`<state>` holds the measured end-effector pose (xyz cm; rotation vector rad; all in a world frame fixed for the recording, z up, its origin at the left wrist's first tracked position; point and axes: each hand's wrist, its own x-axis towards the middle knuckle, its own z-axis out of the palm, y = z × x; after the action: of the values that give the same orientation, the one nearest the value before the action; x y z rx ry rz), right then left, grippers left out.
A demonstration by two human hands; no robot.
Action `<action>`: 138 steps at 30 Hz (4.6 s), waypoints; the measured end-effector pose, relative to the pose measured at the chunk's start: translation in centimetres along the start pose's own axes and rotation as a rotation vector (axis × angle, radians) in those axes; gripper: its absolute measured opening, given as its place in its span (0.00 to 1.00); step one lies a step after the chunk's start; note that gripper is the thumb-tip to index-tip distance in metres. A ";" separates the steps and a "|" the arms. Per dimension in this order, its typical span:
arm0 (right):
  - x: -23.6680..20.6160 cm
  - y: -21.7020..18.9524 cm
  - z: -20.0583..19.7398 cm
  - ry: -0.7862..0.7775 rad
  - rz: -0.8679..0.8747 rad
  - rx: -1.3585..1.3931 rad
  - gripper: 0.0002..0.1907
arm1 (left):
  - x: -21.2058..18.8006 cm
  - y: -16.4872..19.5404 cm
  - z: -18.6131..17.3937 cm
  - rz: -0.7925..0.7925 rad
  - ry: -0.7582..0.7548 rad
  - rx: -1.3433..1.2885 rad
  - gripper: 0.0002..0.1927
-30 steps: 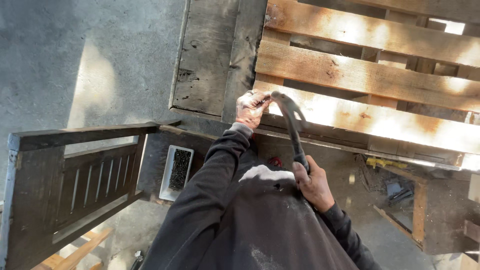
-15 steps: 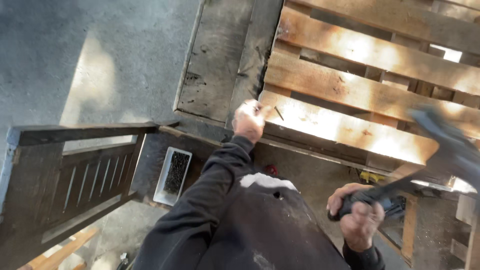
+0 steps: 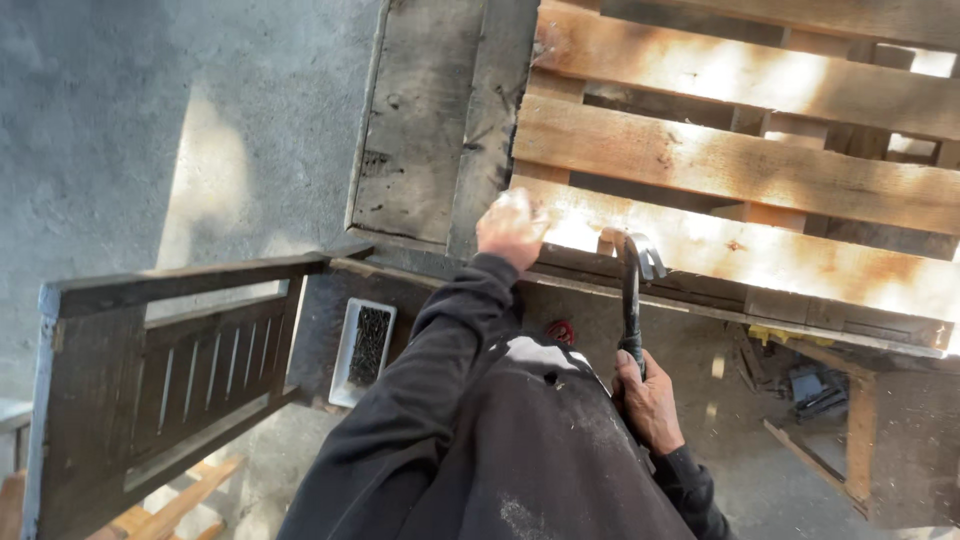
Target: The person hammers nails into a wooden pallet using a claw hammer. They repeatedly pick up nails from a container and drive them into the pallet slats. The person also briefly adjusts a loose slat before continuing to nail it down.
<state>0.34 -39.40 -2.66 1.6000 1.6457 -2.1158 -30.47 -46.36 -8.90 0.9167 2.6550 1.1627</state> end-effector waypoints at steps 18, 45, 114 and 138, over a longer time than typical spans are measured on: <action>1.6 -1.6 1.2 -0.028 -0.080 -0.276 0.18 | 0.8 0.1 -1.0 -0.134 0.014 -0.729 0.09; -5.3 -13.5 0.9 -0.371 -1.323 0.230 0.24 | 3.9 -2.4 0.4 -0.671 0.420 -0.455 0.22; 7.7 -8.7 -2.1 -0.267 -0.182 -0.596 0.22 | -1.1 0.9 -7.8 -0.763 0.021 -1.723 0.03; 14.8 -15.9 -8.1 -0.585 -0.242 -0.838 0.16 | -0.1 3.0 3.3 -0.459 0.937 -0.705 0.09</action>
<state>-9.96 -18.72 -1.21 0.5062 2.0988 -1.3918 -27.91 -42.75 -9.10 -0.4483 2.3357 2.5164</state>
